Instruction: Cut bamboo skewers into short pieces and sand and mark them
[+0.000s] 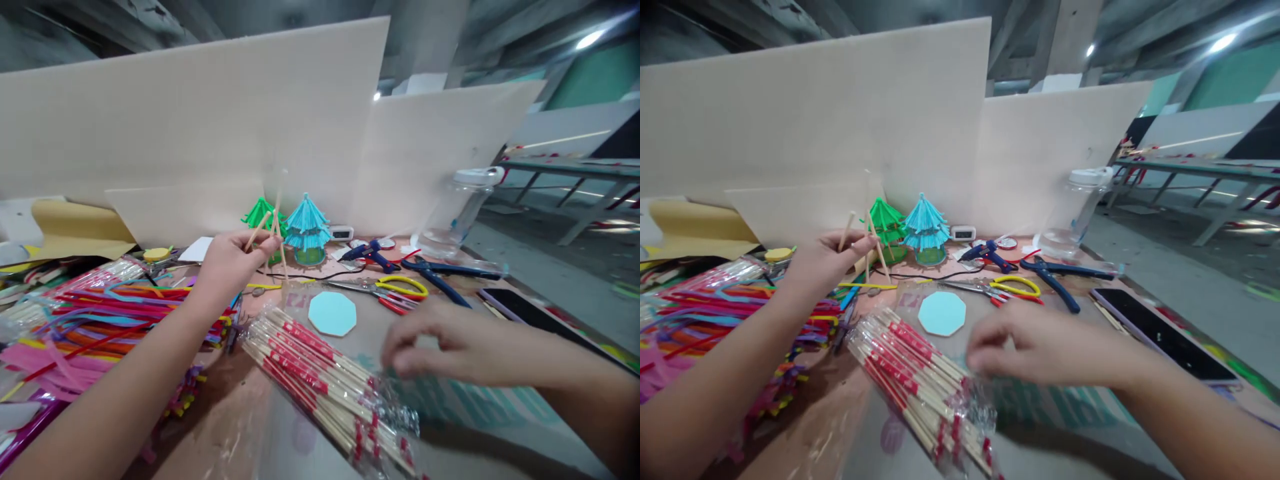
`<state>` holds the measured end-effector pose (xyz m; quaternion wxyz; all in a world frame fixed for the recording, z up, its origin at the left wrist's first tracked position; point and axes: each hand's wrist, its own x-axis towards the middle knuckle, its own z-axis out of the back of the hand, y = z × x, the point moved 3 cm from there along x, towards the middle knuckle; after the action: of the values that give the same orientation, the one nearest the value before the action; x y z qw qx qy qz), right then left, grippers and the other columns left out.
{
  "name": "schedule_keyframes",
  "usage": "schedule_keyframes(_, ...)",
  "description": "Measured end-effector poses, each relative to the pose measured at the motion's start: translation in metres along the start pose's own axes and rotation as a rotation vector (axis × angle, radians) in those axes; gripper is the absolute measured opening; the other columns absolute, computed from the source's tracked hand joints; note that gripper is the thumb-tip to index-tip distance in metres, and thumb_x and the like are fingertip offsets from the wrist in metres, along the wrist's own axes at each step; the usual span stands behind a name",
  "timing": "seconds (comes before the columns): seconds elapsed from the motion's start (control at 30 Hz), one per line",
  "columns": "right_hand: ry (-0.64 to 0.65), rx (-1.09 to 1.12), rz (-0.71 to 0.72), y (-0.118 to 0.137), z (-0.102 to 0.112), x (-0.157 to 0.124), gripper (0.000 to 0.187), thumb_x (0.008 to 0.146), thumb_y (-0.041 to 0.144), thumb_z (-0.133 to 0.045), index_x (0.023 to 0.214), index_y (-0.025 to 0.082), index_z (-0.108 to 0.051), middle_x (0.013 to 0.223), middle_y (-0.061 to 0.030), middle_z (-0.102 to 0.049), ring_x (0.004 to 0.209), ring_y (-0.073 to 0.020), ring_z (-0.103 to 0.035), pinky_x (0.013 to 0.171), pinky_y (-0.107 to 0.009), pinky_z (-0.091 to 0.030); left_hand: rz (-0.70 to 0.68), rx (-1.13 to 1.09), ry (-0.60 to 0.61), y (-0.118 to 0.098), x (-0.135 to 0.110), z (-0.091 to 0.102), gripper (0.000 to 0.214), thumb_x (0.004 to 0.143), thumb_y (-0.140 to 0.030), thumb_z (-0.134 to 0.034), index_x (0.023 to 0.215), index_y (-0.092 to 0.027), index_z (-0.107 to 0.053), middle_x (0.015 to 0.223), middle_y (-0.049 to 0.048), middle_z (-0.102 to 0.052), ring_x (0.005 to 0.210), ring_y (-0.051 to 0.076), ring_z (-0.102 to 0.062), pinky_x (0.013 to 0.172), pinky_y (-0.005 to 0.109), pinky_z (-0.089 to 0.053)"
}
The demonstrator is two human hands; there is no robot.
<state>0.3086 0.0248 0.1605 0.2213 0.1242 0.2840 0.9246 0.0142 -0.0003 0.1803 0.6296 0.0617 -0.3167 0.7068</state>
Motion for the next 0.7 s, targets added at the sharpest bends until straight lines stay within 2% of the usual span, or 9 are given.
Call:
schedule_keyframes(0.1,-0.268,0.212,-0.123,-0.006,-0.006,0.014,0.047,0.097,0.056,-0.05,0.088,0.017,-0.076,0.085,-0.0083,-0.076,0.081,-0.0189,-0.07,0.074,-0.03,-0.054,0.07,-0.623,0.105,-0.027,-0.017,0.003,0.04,0.085,-0.055,-0.06,0.086,-0.019,-0.077,0.079,0.0038,-0.075,0.068,0.017,-0.065,0.059,0.024,-0.047)
schedule_keyframes(0.13,-0.305,0.316,-0.104,-0.005,-0.012,0.018,0.049,0.096,0.059,-0.051,0.095,0.017,-0.076,0.093,-0.0103,-0.077,0.086,-0.0203,-0.071,0.08,-0.033,-0.055,0.079,-0.744,0.158,-0.036,-0.023,-0.001,0.036,0.082,-0.053,-0.064,0.081,-0.02,-0.077,0.075,0.0026,-0.074,0.065,0.015,-0.063,0.059,0.024,-0.047)
schedule_keyframes(0.17,-0.29,0.43,-0.091,-0.004,-0.019,0.021,0.051,0.094,0.061,-0.053,0.104,0.017,-0.075,0.103,-0.0118,-0.077,0.093,-0.0214,-0.071,0.086,-0.036,-0.056,0.078,-0.813,0.209,-0.044,-0.03,-0.005,0.033,0.08,-0.052,-0.066,0.078,-0.021,-0.077,0.072,0.0015,-0.073,0.063,0.014,-0.061,0.058,0.024,-0.046)
schedule_keyframes(0.2,-0.251,0.524,-0.077,-0.002,-0.027,0.023,0.053,0.092,0.063,-0.055,0.111,0.017,-0.073,0.111,-0.0125,-0.075,0.1,-0.0227,-0.071,0.091,-0.039,-0.055,0.073,-0.852,0.249,-0.051,-0.036,-0.011,0.031,0.08,-0.05,-0.067,0.076,-0.021,-0.076,0.069,0.0006,-0.071,0.061,0.014,-0.059,0.058,0.024,-0.045)
schedule_keyframes(0.3,-0.175,0.693,-0.025,0.007,-0.046,0.025,0.051,0.088,0.064,-0.061,0.108,0.018,-0.073,0.108,-0.01,-0.075,0.104,-0.023,-0.069,0.098,-0.042,-0.052,0.015,-0.923,0.339,-0.067,-0.05,-0.027,0.033,0.083,-0.047,-0.065,0.067,-0.02,-0.07,0.064,-0.0003,-0.067,0.061,0.013,-0.058,0.06,0.024,-0.045)
schedule_keyframes(0.4,-0.141,0.827,-0.055,0.012,-0.06,0.023,0.046,0.086,0.062,-0.064,0.092,0.017,-0.072,0.091,-0.0065,-0.075,0.088,-0.0202,-0.071,0.091,-0.04,-0.054,-0.028,-0.972,0.392,-0.076,-0.058,-0.041,0.039,0.086,-0.048,-0.061,0.06,-0.019,-0.062,0.059,-0.0017,-0.061,0.058,0.013,-0.053,0.059,0.024,-0.044)
schedule_keyframes(0.5,-0.147,0.969,-0.138,0.011,-0.068,0.023,0.045,0.081,0.061,-0.071,0.083,0.017,-0.066,0.076,-0.0029,-0.073,0.072,-0.0163,-0.07,0.08,-0.035,-0.056,0.009,-0.985,0.409,-0.077,-0.061,-0.05,0.04,0.084,-0.052,-0.062,0.062,-0.018,-0.059,0.057,-0.0032,-0.056,0.056,0.012,-0.05,0.059,0.024,-0.043)
schedule_keyframes(0.6,-0.148,0.989,-0.187,0.009,-0.072,0.023,0.047,0.077,0.062,-0.074,0.079,0.016,-0.064,0.074,-0.0031,-0.073,0.067,-0.0146,-0.068,0.074,-0.032,-0.055,-0.005,-0.946,0.459,-0.077,-0.064,-0.053,0.041,0.084,-0.055,-0.06,0.067,-0.017,-0.062,0.062,-0.002,-0.059,0.061,0.014,-0.055,0.062,0.025,-0.045)
schedule_keyframes(0.7,-0.092,0.963,-0.168,0.01,-0.075,0.024,0.048,0.078,0.063,-0.072,0.081,0.016,-0.065,0.075,-0.0041,-0.073,0.073,-0.0165,-0.071,0.078,-0.034,-0.056,-0.036,-0.824,0.445,-0.077,-0.064,-0.04,0.038,0.084,-0.052,-0.061,0.071,-0.017,-0.066,0.069,0.0,-0.064,0.069,0.016,-0.059,0.067,0.025,-0.046)
